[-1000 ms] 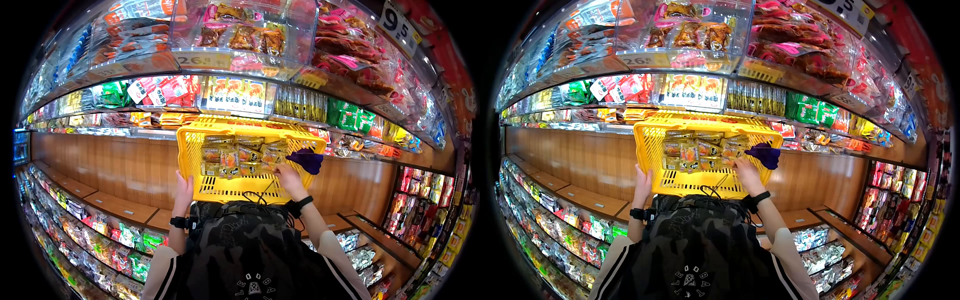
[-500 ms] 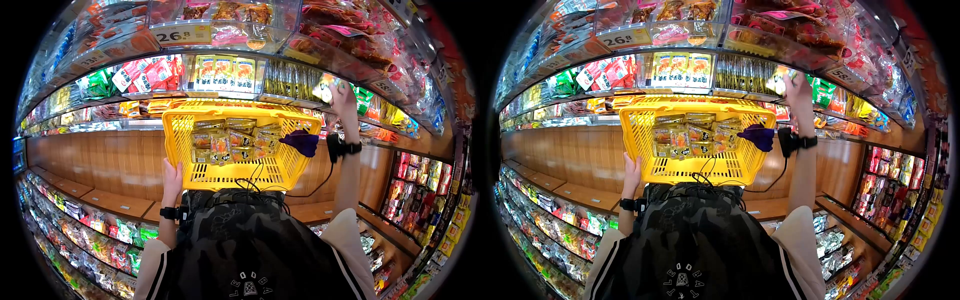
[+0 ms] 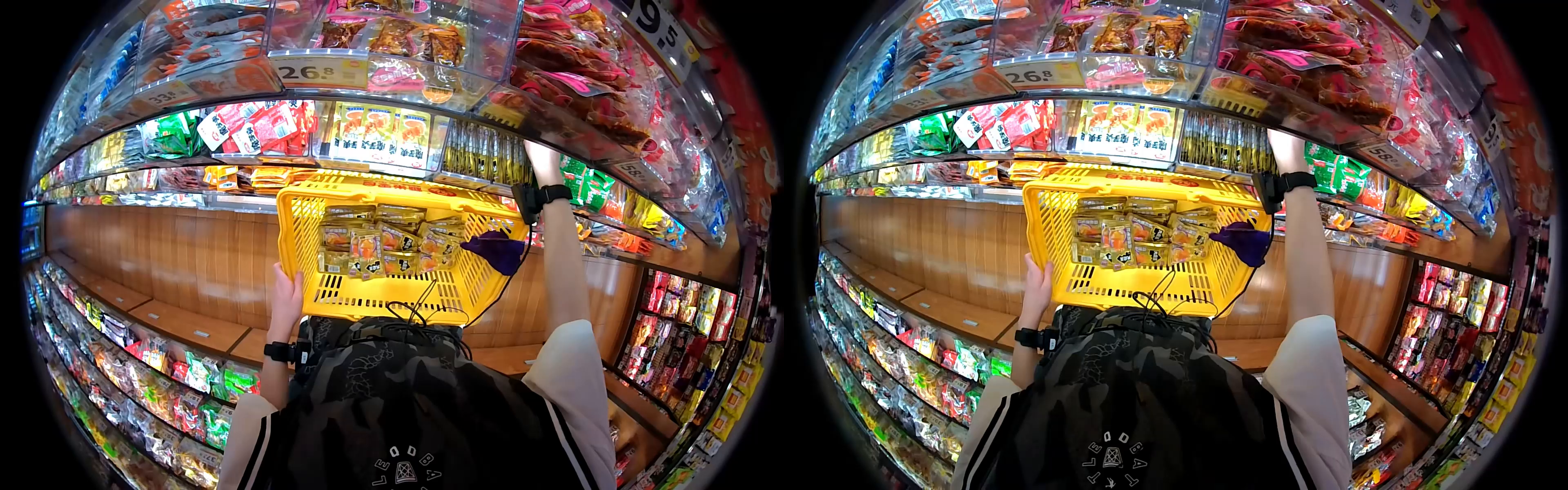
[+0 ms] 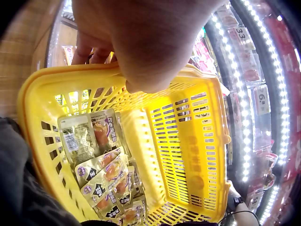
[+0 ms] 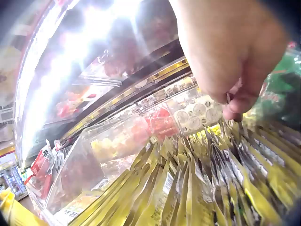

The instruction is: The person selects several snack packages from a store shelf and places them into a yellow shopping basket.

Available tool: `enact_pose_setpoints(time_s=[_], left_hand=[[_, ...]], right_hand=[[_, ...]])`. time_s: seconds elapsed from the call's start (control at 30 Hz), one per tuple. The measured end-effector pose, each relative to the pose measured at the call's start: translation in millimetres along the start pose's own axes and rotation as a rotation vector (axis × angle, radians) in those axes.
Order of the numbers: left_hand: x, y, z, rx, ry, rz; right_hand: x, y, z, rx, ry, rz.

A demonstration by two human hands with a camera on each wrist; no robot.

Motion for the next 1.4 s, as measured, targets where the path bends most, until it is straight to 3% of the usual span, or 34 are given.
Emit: enact_pose_setpoints(time_s=[0.07, 0.1, 0.17, 0.2, 0.23, 0.3, 0.33, 0.37, 0.67, 0.77, 0.83, 0.9, 0.97, 1.0, 1.07, 1.1, 1.17, 1.2, 1.27, 1.37, 1.4], left_hand=[[0.0, 1.0, 0.6, 0.002, -0.002, 0.027], [0.1, 2.4, 0.5, 0.005, -0.006, 0.05], [1.1, 6.2, -0.8, 0.016, 0.001, 0.045], [1.6, 7.2, -1.6, 0.027, 0.005, 0.038], [1.9, 8.1, -1.9, 0.027, 0.009, 0.041], [1.2, 8.9, -2.0, 0.019, 0.013, 0.039], [1.4, 9.2, -2.0, 0.019, 0.016, 0.041], [1.8, 9.3, -2.0, 0.009, 0.018, 0.044], [1.7, 8.5, -2.2, -0.052, 0.055, -0.013], [1.2, 9.1, -2.1, -0.083, 0.062, -0.025], [-0.4, 10.2, -2.1, -0.098, 0.064, -0.028], [0.1, 10.9, -3.0, -0.066, 0.052, 0.024], [0.3, 5.6, -3.0, -0.031, 0.046, 0.03], [0.4, 3.6, -3.3, 0.004, 0.043, 0.033], [-0.5, 3.2, -4.2, 0.011, 0.039, 0.021], [-0.1, 3.3, -3.9, 0.019, 0.035, 0.008], [1.0, 6.8, -3.1, 0.018, 0.01, 0.075], [1.0, 7.7, -2.7, 0.021, -0.006, 0.14], [2.5, -0.3, -3.3, -0.007, 0.009, 0.076], [1.4, 4.1, -1.1, -0.017, 0.026, 0.03], [1.1, 7.3, -2.0, 0.005, 0.013, 0.05]], right_hand=[[-8.7, 10.4, -24.6, 0.036, -0.418, 0.003], [-8.0, 10.3, -28.2, 0.034, -0.419, 0.007], [-4.9, 14.8, -33.9, -0.23, -0.429, -0.186], [-3.8, 20.3, -34.7, -0.241, -0.546, -0.125], [-5.9, 22.6, -37.0, -0.243, -0.548, -0.121], [-12.1, 27.8, -35.1, 0.043, -0.577, -0.151], [-6.4, 27.0, -38.1, -0.162, -0.343, -0.166], [-9.0, 32.5, -46.5, -0.179, -0.304, -0.153], [-16.6, 50.3, -56.7, -0.106, -0.25, -0.086], [-12.5, 31.6, -27.9, -0.079, -0.15, 0.008], [-0.4, 5.8, 10.1, -0.041, 0.021, 0.126], [25.2, -46.0, 97.7, -0.09, 0.088, 0.094], [48.7, -111.4, 179.0, -0.515, -0.149, -0.03], [83.5, -116.0, 173.3, -0.551, -0.057, 0.089], [130.2, -145.1, 192.0, -0.732, -0.122, 0.23], [147.8, -158.7, 188.6, -0.851, -0.189, 0.295], [181.5, -189.1, 160.7, -0.89, -0.486, 0.186], [196.4, -194.6, 130.3, -0.876, -0.571, 0.203], [223.0, -198.8, 69.7, -0.749, -0.807, 0.227], [249.6, -217.8, 27.8, -0.508, -0.682, 0.352], [257.9, -227.8, 16.9, -0.464, -0.726, 0.353]])
Point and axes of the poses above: each hand's wrist, its own x-axis away from the middle knuckle, its own z-axis out of the back of the hand, y = z × x, the point moved 2 cm from there along -x, towards the middle knuckle, and after that the axes turned 14 degrees about x, right-handed, at the moved point
